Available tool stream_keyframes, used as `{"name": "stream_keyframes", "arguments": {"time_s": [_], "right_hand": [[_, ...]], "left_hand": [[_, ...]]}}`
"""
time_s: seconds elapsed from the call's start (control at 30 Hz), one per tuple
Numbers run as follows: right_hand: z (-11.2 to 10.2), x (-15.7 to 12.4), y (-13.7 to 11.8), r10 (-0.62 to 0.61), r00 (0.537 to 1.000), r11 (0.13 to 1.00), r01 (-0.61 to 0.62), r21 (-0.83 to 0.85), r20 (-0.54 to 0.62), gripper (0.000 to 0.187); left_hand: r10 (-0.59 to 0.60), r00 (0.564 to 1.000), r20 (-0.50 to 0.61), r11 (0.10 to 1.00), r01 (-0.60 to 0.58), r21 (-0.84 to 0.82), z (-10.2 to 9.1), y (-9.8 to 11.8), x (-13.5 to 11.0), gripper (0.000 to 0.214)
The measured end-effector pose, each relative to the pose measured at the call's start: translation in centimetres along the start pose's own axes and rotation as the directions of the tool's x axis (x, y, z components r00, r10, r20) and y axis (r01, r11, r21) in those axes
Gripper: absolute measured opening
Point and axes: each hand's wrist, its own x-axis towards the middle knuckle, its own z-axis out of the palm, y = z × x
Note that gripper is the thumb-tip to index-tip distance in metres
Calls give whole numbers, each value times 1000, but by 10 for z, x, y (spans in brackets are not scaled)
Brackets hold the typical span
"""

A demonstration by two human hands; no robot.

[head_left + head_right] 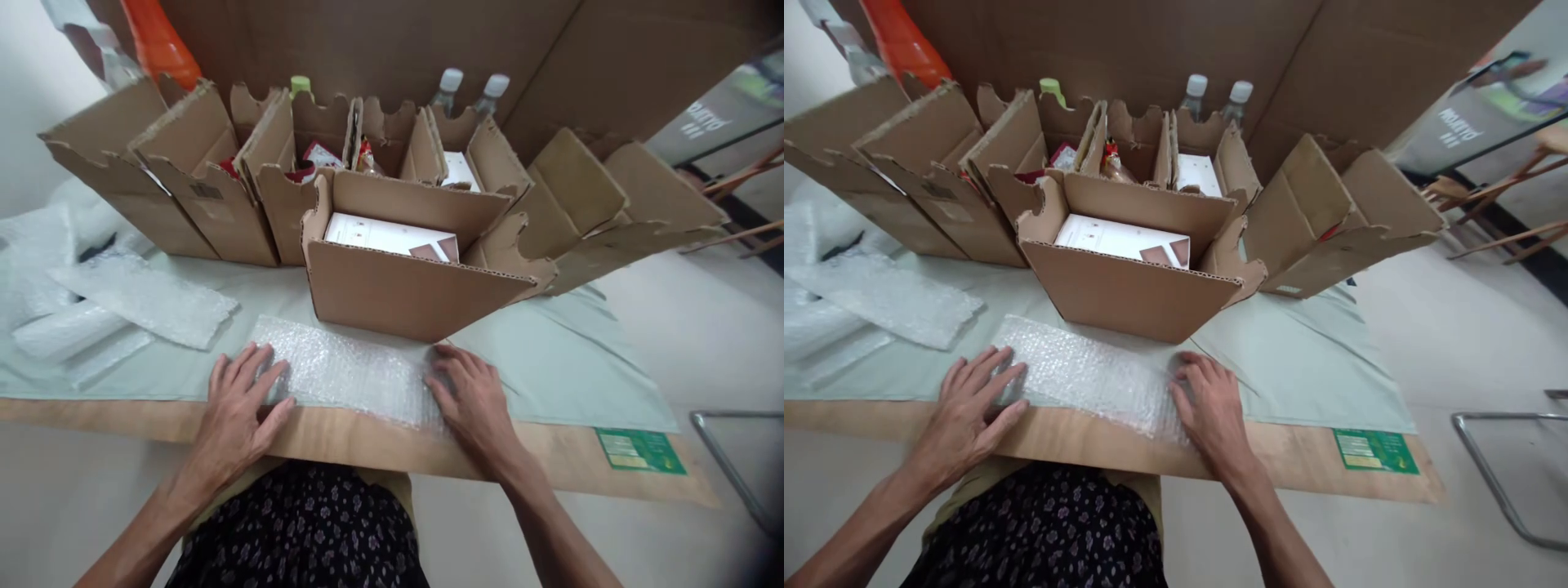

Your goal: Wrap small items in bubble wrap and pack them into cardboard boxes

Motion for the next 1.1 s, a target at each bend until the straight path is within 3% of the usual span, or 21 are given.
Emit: {"name": "stream_keyframes", "arguments": {"time_s": [0.13,0.2,0.27,0.37,0.47,0.53,0.63,0.7,0.77,0.87,0.97,1.03,1.1], "right_hand": [[-20,-36,-13,101,992,968,-117,221,81,14],[-29,-58,-30,157,969,901,-219,374,190,11],[-32,-78,-50,185,942,807,-308,505,279,25],[-28,-96,-77,166,897,687,-403,604,410,43],[-22,-100,-94,57,836,563,-479,673,546,39],[-19,-97,-101,8,789,417,-562,715,615,32],[-18,-91,-110,27,749,113,-660,742,662,36],[-16,-84,-118,33,765,-30,-643,765,644,47],[-11,-74,-127,14,802,-99,-594,799,598,58],[2,-59,-141,15,828,-142,-553,821,560,57],[10,-52,-146,71,817,-121,-563,818,573,56],[7,-54,-143,118,831,-15,-546,838,544,61],[-1,-58,-137,132,894,239,-448,861,428,60]], "left_hand": [[-4,999,54,1000,5,-21,-1,-7,-3,40],[1,996,93,1000,1,-16,-2,-9,9,42],[12,990,143,1000,-12,-1,-4,-11,25,42],[28,977,213,999,-31,11,-3,-17,49,39],[3,983,185,1000,-1,-11,-3,-20,56,38],[-12,996,91,996,20,-90,-8,-16,47,39],[26,1000,12,921,-20,-389,-26,0,10,42],[63,996,66,785,-9,-620,-40,14,-22,49],[54,985,163,651,90,-754,-50,26,-49,68],[-182,946,270,621,323,-714,-47,40,-64,84],[-410,890,198,658,439,-612,-32,46,-51,61],[-417,896,152,705,425,-568,-23,45,-38,59],[-388,908,158,759,412,-505,-18,42,-29,63]]}}
